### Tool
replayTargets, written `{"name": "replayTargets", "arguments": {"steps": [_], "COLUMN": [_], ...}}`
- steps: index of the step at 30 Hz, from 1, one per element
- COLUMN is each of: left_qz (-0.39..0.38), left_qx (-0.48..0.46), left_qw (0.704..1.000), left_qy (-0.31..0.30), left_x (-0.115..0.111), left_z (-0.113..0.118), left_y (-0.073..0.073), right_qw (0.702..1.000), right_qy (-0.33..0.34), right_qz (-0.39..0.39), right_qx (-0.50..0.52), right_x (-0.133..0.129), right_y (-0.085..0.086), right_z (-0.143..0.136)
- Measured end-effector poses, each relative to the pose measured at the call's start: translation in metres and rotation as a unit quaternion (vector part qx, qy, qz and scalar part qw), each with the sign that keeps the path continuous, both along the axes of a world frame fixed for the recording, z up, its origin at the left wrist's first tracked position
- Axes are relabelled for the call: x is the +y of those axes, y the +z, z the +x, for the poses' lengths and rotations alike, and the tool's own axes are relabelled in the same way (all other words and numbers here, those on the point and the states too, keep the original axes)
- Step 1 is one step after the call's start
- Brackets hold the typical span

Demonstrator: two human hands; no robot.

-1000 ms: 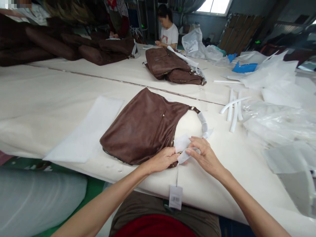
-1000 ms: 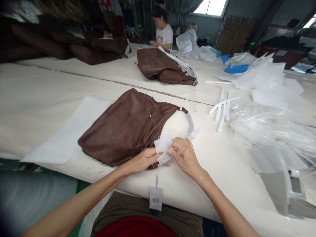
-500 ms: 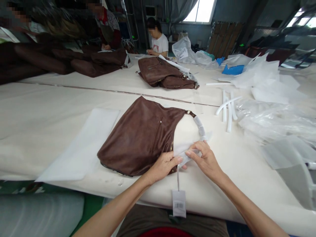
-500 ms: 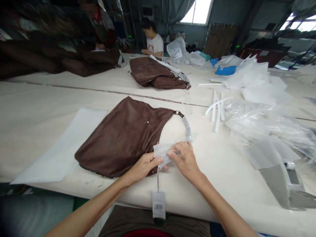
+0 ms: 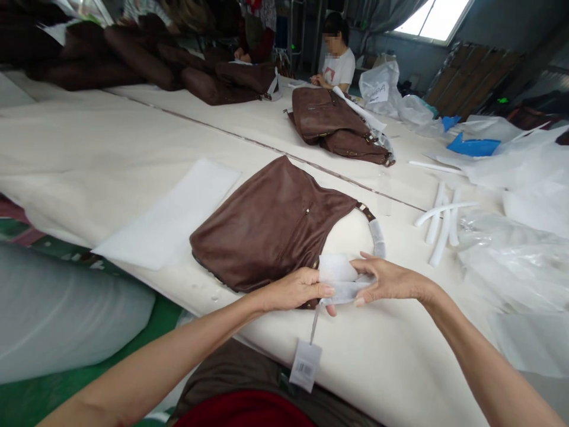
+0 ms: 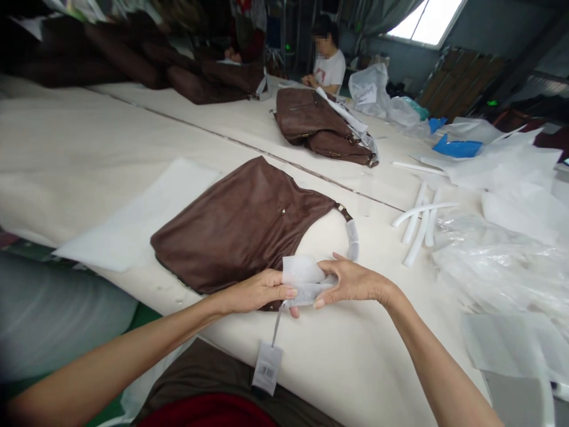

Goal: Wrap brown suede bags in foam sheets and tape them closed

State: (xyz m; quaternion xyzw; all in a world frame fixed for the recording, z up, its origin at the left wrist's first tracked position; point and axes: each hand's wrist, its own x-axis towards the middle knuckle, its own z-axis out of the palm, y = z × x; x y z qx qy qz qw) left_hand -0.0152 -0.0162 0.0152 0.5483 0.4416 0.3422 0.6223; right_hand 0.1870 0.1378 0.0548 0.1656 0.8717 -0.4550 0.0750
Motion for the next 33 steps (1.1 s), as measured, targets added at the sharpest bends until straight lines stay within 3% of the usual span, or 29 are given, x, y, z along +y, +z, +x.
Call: {"name": "replayTargets", "arguments": {"steps": [3,6,9,14,18,27,30,33], "left_qz": [-0.006,-0.011,-0.028,-0.06,-0.095,-0.109,-0.106,-0.083], "left_qx": [0.0,-0.017,-0.05,-0.077,-0.109,-0.22,-0.168,-0.108], "left_qw": [1.0,1.0,0.998,0.995,0.99,0.969,0.98,0.99], "left_qy": [0.005,0.008,0.015,0.024,0.005,0.02,0.021,0.024], "left_x": [-0.001,0.001,0.004,0.006,0.008,0.009,0.007,0.006], "left_z": [0.001,0.001,0.0,-0.001,-0.003,-0.008,-0.006,-0.003], "left_y": [0.004,0.005,0.005,0.007,0.003,-0.004,-0.003,-0.006], "right_qw": [0.977,0.962,0.98,0.991,0.982,0.942,0.934,0.946], "right_qy": [-0.027,-0.106,-0.111,0.045,0.102,0.111,0.109,0.091], "right_qz": [-0.208,-0.25,-0.159,-0.015,0.097,0.276,0.309,0.291], "right_qx": [-0.038,0.005,0.051,0.124,0.125,0.158,0.141,0.107], "right_x": [0.0,-0.005,-0.012,-0.016,-0.018,-0.028,-0.03,-0.031], "right_y": [-0.001,-0.003,-0.004,-0.011,-0.015,-0.012,-0.014,-0.016], "right_z": [-0.004,0.0,0.008,0.02,0.026,0.025,0.027,0.029]}}
